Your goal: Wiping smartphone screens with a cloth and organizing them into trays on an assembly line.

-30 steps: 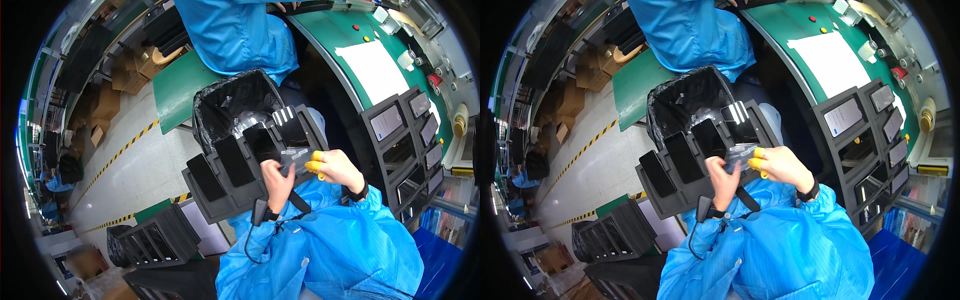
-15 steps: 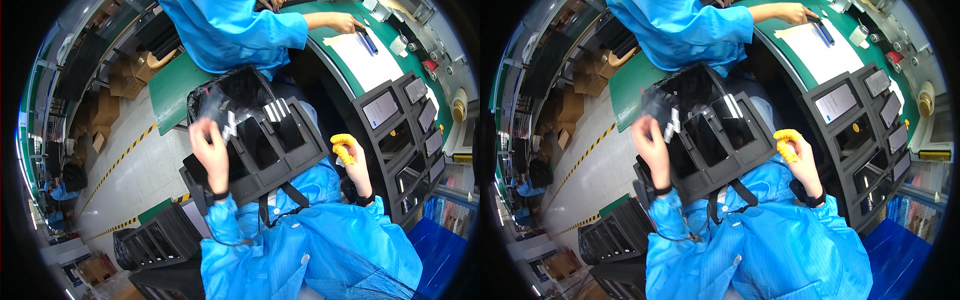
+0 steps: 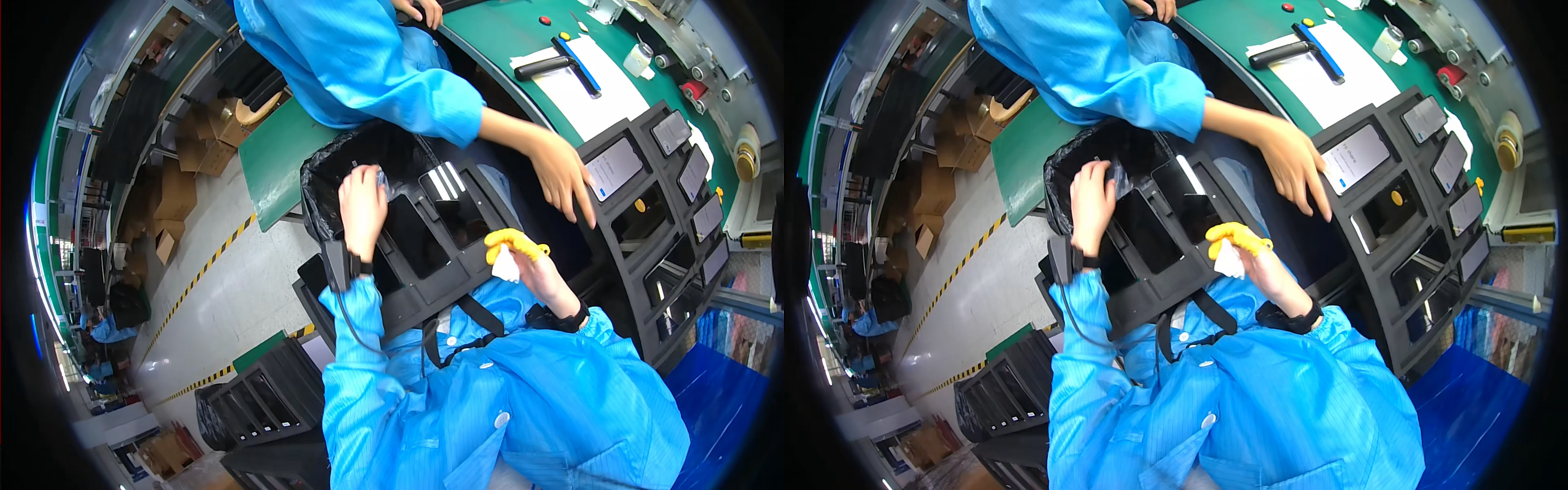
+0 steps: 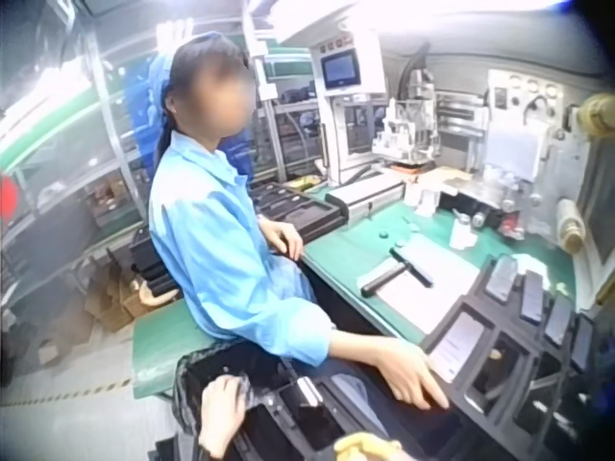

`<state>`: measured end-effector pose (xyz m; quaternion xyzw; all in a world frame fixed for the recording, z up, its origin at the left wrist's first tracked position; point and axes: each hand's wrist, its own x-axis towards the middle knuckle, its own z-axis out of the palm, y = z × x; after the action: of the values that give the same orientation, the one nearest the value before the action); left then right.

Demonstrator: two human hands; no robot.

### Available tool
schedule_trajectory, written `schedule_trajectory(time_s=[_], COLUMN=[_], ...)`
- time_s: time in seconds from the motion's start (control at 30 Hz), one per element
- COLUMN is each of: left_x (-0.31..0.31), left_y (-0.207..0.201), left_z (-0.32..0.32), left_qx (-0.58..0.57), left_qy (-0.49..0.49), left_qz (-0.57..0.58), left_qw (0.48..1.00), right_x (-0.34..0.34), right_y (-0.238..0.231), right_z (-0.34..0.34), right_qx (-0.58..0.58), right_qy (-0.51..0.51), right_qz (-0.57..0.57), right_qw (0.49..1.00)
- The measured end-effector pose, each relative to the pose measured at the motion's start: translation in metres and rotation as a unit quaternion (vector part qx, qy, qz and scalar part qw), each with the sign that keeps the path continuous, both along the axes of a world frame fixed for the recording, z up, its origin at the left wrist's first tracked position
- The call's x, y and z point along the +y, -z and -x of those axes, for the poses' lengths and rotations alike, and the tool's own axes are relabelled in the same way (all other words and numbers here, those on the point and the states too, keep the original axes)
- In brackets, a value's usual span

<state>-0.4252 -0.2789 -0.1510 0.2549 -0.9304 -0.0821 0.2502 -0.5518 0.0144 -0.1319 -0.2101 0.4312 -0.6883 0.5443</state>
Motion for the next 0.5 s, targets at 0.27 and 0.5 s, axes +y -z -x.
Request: schedule_trajectory(time_s=[0.27,0.5], left_x=[0.146,0.189], left_y=[-0.038,-0.019], left_z=[-0.034,-0.061], left_qx=[0.104,0.262], left_qy=[0.048,0.016], left_qz=[-0.502,-0.659], left_qw=[0.857,0.705], right_x=[-0.022,-0.02], right_y=[-0.008,-0.008], right_z=[-0.023,-0.049], right_qx=[-0.005,0.118], right_qy=[-0.04,-0.061], right_qz=[-0.012,-0.038], right_qw=[0.999,0.99])
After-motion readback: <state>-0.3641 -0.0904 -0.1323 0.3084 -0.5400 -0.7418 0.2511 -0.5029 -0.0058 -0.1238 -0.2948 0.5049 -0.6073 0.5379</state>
